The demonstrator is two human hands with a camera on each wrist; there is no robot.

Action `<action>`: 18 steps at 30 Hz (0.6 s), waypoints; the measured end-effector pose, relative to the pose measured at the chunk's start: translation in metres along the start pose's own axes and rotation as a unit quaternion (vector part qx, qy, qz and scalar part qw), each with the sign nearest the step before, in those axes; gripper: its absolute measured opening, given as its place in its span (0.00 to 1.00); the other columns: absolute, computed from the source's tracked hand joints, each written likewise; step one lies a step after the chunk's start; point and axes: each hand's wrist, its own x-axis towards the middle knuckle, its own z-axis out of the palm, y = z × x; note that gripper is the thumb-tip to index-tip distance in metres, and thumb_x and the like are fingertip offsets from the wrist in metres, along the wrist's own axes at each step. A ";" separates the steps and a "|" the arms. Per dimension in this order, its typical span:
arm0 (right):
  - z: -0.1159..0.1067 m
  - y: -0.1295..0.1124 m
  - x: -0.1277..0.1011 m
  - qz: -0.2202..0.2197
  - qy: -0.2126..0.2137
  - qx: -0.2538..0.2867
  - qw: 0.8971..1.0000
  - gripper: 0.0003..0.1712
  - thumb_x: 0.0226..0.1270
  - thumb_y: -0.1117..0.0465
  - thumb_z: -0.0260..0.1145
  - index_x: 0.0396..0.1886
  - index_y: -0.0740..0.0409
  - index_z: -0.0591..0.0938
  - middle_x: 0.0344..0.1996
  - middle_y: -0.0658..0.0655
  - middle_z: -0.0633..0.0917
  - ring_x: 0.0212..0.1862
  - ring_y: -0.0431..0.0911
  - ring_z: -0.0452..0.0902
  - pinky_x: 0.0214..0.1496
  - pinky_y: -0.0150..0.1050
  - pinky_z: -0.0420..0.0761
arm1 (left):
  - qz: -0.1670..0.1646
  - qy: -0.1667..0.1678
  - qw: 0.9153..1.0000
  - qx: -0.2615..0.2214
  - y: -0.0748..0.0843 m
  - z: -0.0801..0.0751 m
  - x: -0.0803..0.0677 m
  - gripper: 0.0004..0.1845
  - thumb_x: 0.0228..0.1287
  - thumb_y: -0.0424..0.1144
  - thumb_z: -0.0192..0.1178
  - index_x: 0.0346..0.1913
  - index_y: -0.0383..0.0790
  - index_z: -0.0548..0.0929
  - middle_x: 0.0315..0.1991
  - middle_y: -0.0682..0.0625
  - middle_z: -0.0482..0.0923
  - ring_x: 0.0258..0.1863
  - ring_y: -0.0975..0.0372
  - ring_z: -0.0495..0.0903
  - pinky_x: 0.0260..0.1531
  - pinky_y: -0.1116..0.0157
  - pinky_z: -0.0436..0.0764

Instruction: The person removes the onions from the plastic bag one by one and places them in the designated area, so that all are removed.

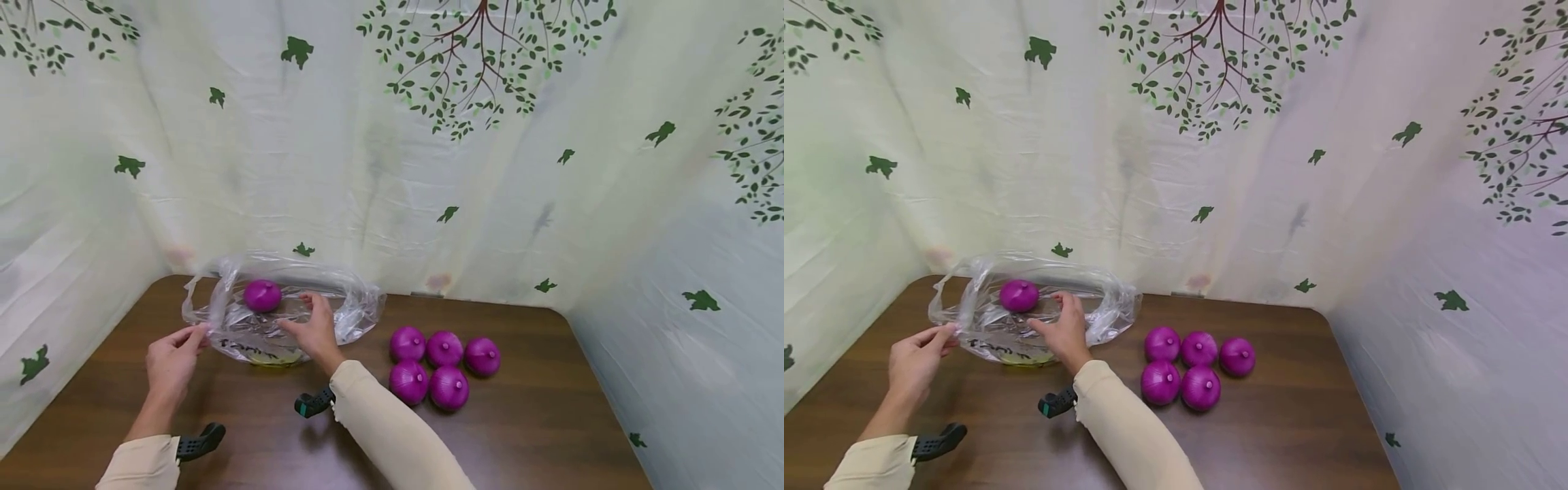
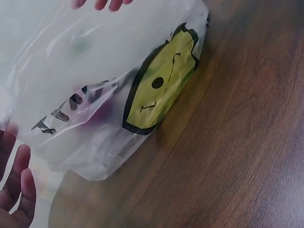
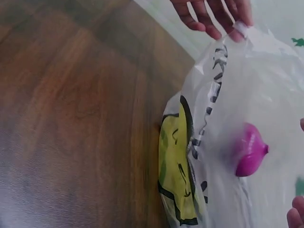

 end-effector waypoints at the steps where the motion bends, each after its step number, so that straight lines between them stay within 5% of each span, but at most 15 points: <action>1: 0.002 -0.001 0.002 0.003 0.001 0.002 1.000 0.30 0.50 0.57 0.78 0.53 0.55 0.76 0.47 0.49 0.76 0.51 0.41 0.71 0.53 0.36 0.72 | -0.003 -0.001 1.000 0.000 0.001 0.000 0.000 0.34 0.67 0.58 0.54 0.61 0.30 0.76 0.27 0.66 0.78 0.30 0.73 0.74 0.32 0.75 0.72; 9: 0.015 -0.001 0.017 0.026 -0.002 0.046 0.999 0.32 0.47 0.57 0.80 0.53 0.50 0.77 0.48 0.46 0.78 0.52 0.42 0.72 0.54 0.37 0.73 | 0.001 0.018 1.000 0.003 0.002 -0.006 0.001 0.33 0.67 0.58 0.54 0.59 0.30 0.77 0.27 0.65 0.79 0.30 0.72 0.74 0.34 0.71 0.70; 18: 0.023 0.016 0.028 0.060 -0.012 0.085 0.994 0.34 0.47 0.59 0.80 0.56 0.50 0.76 0.53 0.51 0.78 0.59 0.54 0.71 0.55 0.45 0.74 | 0.009 0.027 1.000 -0.002 0.002 -0.004 -0.001 0.32 0.68 0.56 0.54 0.58 0.30 0.78 0.29 0.60 0.81 0.29 0.73 0.74 0.35 0.71 0.71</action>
